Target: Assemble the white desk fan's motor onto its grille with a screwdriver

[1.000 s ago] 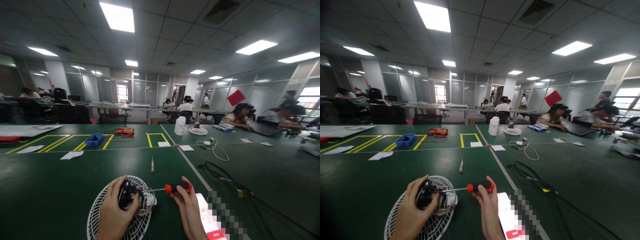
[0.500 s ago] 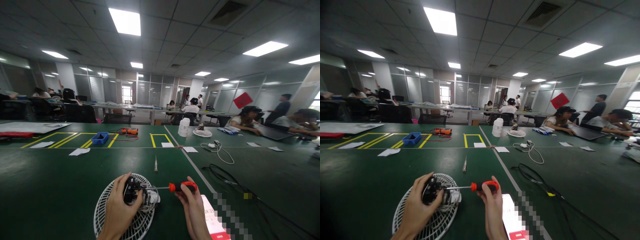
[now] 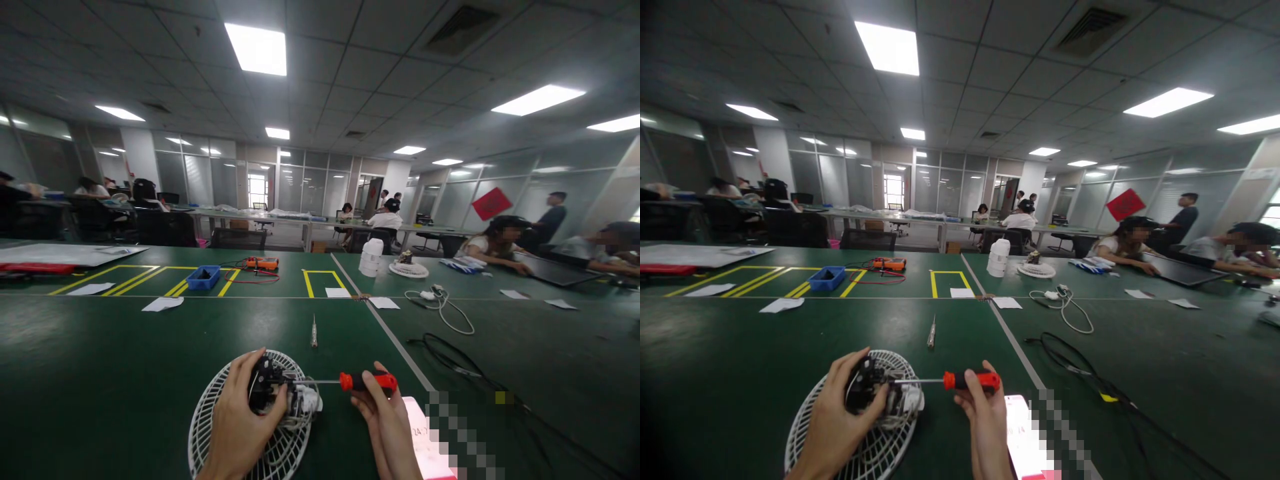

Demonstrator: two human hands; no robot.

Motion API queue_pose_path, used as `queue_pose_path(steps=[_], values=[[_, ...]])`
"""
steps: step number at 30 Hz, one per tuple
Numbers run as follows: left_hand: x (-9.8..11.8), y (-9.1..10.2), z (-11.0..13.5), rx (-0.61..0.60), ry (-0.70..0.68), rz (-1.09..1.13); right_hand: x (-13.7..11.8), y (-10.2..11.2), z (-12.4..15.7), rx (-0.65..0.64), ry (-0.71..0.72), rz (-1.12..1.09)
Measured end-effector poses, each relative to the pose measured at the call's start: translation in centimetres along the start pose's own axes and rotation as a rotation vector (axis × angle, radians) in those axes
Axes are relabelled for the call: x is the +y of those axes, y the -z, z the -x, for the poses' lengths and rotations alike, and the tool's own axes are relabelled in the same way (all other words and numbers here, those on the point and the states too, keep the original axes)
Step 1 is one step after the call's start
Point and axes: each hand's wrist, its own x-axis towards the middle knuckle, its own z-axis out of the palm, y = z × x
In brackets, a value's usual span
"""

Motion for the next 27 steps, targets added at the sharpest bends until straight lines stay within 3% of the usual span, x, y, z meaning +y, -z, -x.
queue_pose_path(steps=[7, 15, 21, 27], values=[[-0.1, -0.1, -0.1, 0.007, -0.024, -0.009, -0.1, 0.3, -0.1, -0.054, -0.034, -0.143], [-0.2, -0.1, -0.2, 0.016, -0.041, -0.006, 0.1, 0.5, -0.2, -0.039, 0.003, 0.076], [-0.3, -0.2, -0.1, 0.018, -0.052, -0.018, 0.4, 0.8, -0.5, -0.087, 0.001, -0.130], [-0.6, -0.4, -0.1, 0.009, -0.057, -0.021, 1.1, 1.0, -0.7, -0.047, -0.030, 0.002]])
